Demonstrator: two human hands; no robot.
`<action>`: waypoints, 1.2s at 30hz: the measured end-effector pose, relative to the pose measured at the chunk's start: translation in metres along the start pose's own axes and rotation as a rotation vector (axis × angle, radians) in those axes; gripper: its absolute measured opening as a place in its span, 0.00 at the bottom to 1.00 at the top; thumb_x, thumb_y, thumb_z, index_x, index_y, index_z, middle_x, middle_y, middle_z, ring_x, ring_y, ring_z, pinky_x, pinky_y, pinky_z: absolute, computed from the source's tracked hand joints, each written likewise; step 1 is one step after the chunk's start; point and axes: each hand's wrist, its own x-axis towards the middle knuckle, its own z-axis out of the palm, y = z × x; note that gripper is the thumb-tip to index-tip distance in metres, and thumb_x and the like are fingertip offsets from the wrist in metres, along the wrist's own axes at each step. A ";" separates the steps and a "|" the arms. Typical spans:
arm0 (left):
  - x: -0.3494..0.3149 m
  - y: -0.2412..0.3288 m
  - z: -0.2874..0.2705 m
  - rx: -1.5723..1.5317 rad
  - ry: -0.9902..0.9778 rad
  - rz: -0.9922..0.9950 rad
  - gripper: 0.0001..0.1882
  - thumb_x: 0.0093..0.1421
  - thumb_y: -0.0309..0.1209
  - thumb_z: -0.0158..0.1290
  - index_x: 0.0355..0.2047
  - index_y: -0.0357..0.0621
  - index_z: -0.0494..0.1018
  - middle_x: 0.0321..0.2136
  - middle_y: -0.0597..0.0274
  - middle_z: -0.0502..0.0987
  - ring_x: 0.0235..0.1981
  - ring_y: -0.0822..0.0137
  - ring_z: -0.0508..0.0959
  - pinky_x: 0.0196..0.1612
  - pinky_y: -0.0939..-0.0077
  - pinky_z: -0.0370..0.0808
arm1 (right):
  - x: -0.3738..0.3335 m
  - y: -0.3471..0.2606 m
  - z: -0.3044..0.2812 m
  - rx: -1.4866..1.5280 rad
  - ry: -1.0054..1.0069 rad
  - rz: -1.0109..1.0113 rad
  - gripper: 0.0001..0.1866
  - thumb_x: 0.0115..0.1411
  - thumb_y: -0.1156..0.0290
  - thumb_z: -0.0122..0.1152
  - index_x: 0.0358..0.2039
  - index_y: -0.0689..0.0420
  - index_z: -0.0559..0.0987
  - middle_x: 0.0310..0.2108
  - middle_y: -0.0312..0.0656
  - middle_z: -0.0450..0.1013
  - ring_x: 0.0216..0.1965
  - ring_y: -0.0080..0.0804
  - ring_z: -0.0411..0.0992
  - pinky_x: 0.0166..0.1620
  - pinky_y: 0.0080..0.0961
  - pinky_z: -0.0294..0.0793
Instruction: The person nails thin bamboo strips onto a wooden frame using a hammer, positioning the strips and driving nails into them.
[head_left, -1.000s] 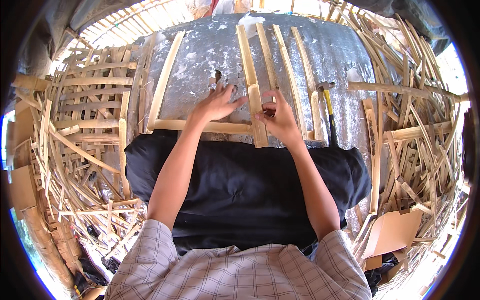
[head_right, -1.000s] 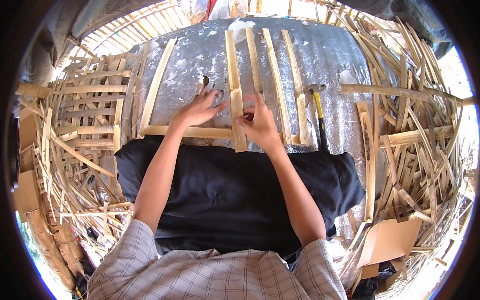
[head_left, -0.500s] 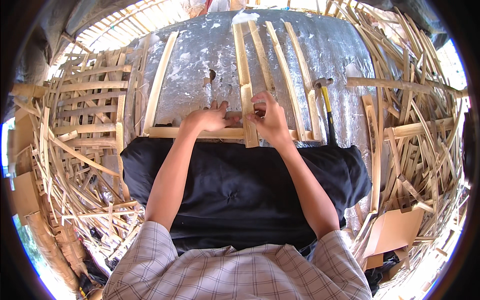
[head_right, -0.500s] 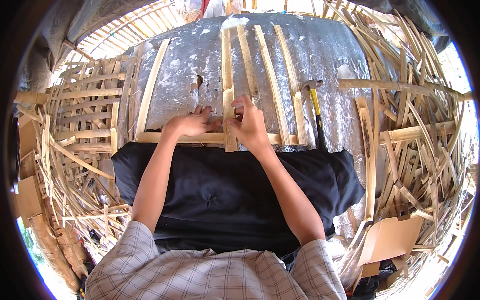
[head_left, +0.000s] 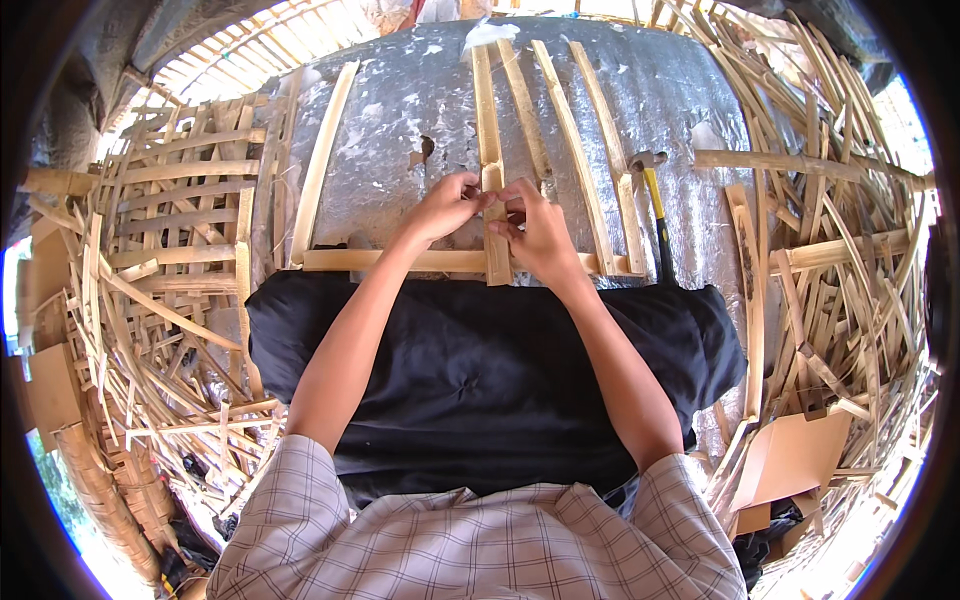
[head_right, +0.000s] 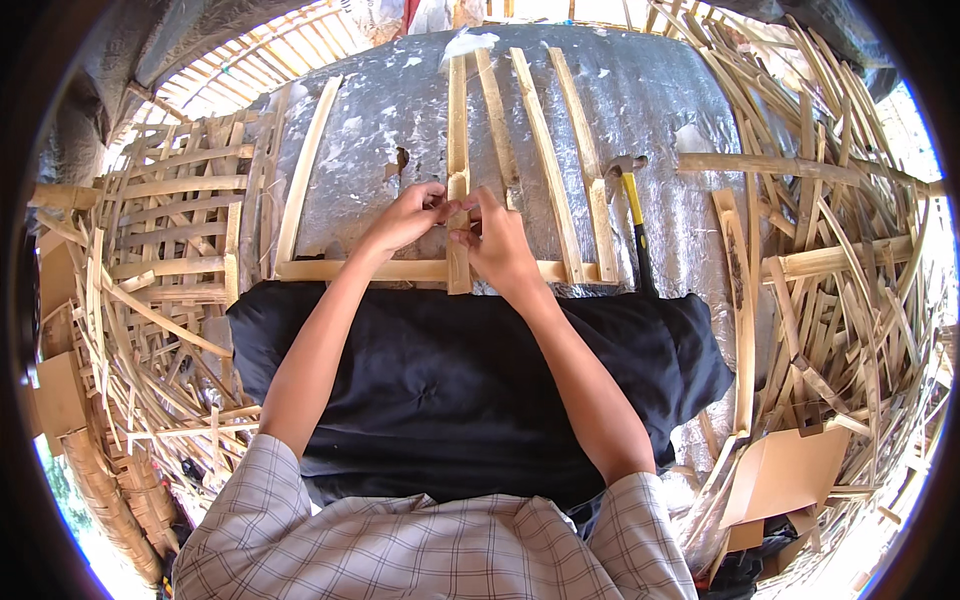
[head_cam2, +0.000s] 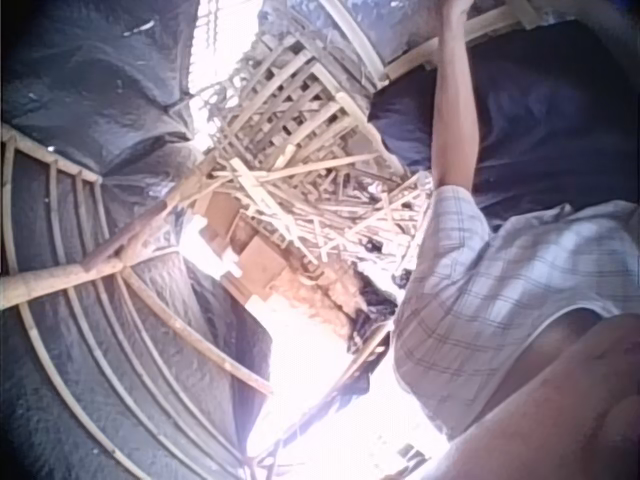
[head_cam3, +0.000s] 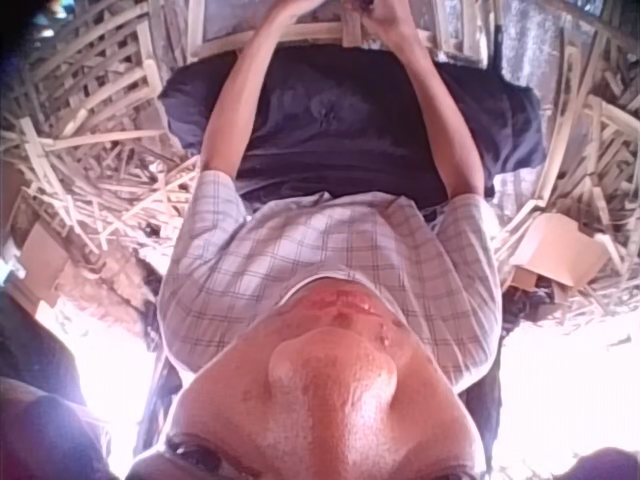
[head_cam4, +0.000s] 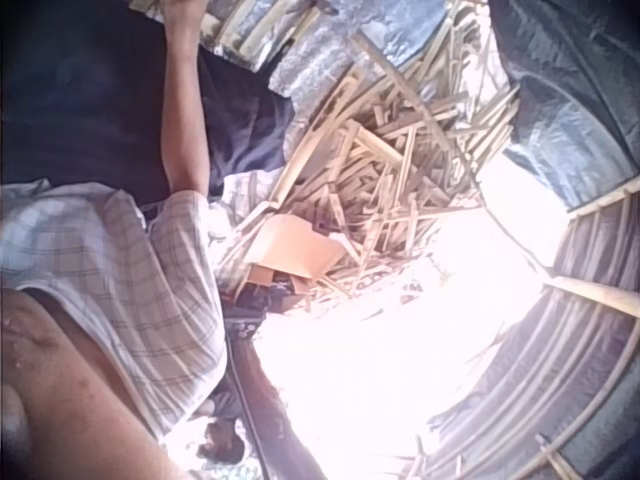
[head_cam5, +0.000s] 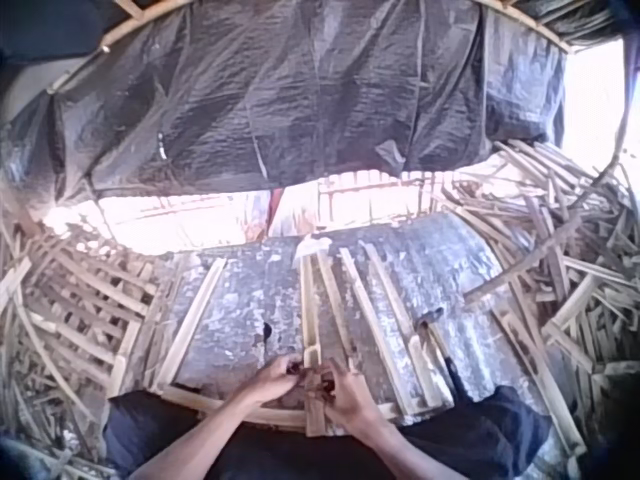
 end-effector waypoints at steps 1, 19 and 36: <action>0.000 -0.001 0.000 -0.006 -0.030 0.014 0.20 0.71 0.43 0.57 0.45 0.35 0.76 0.36 0.61 0.80 0.38 0.72 0.78 0.44 0.72 0.73 | 0.000 -0.004 -0.002 -0.071 -0.030 0.022 0.19 0.57 0.80 0.72 0.46 0.64 0.73 0.31 0.59 0.80 0.35 0.55 0.82 0.38 0.41 0.79; 0.000 -0.025 0.027 -0.042 0.330 0.096 0.14 0.63 0.33 0.53 0.36 0.33 0.65 0.25 0.41 0.74 0.32 0.48 0.78 0.39 0.52 0.71 | 0.010 0.021 -0.016 -0.573 0.160 0.023 0.28 0.64 0.74 0.65 0.59 0.65 0.62 0.51 0.67 0.66 0.43 0.69 0.76 0.44 0.52 0.79; -0.011 -0.008 0.028 0.063 0.351 0.039 0.13 0.68 0.33 0.51 0.44 0.34 0.66 0.32 0.45 0.74 0.36 0.55 0.76 0.44 0.55 0.71 | 0.009 0.043 -0.010 -0.562 0.174 0.007 0.28 0.63 0.82 0.57 0.63 0.63 0.62 0.47 0.65 0.67 0.45 0.67 0.72 0.49 0.54 0.74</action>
